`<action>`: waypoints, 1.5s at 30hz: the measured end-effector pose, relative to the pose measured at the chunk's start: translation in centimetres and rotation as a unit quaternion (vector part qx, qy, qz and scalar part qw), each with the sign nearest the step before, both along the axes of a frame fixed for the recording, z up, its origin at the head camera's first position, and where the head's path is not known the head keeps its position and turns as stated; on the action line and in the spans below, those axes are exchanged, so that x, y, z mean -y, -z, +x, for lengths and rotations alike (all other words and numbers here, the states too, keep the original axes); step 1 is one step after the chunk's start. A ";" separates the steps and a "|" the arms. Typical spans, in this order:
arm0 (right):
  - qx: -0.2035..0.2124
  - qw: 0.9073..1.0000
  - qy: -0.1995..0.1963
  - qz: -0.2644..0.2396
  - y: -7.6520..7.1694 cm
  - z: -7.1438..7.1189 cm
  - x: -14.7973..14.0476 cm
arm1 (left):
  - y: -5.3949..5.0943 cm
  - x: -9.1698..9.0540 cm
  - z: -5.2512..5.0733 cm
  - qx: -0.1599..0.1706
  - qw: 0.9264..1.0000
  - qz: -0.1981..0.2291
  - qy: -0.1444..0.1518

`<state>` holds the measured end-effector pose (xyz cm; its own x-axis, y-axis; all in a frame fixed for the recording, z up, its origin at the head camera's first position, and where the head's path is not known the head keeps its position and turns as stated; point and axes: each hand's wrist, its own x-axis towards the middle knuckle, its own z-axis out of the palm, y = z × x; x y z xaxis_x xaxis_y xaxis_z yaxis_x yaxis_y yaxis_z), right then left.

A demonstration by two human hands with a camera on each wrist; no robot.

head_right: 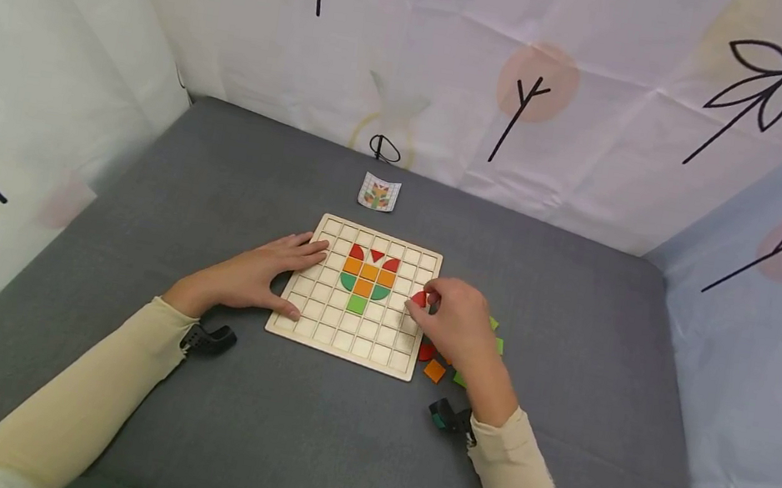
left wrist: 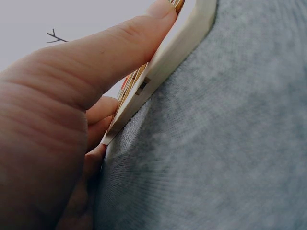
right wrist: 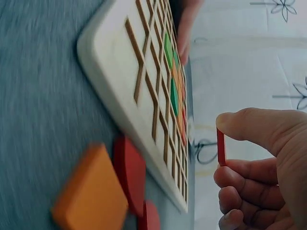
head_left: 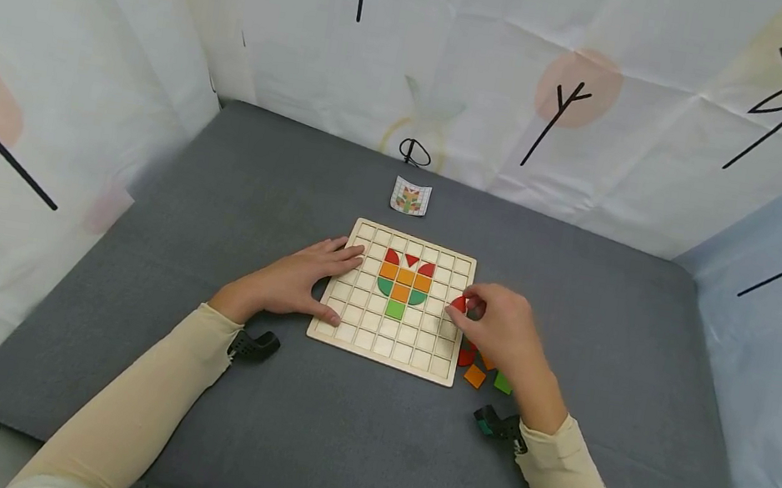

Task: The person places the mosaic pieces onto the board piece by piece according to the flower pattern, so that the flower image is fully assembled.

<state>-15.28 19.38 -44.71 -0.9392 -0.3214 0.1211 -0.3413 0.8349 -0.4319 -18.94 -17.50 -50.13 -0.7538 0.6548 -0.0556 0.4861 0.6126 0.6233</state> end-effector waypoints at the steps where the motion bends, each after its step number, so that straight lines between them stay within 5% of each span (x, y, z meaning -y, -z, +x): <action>1: -0.001 1.000 -0.004 -0.001 0.0 0.1 0.3 | 0.0 0.0 0.0 0.001 1.000 -0.001 0.000; 21: 0.008 0.998 -0.053 0.028 2.0 0.0 4.6 | 0.1 0.1 0.0 0.001 1.000 -0.010 -0.002; 45: -0.019 0.994 -0.107 0.012 1.9 0.5 4.0 | 0.0 0.0 0.0 0.003 1.000 -0.007 -0.003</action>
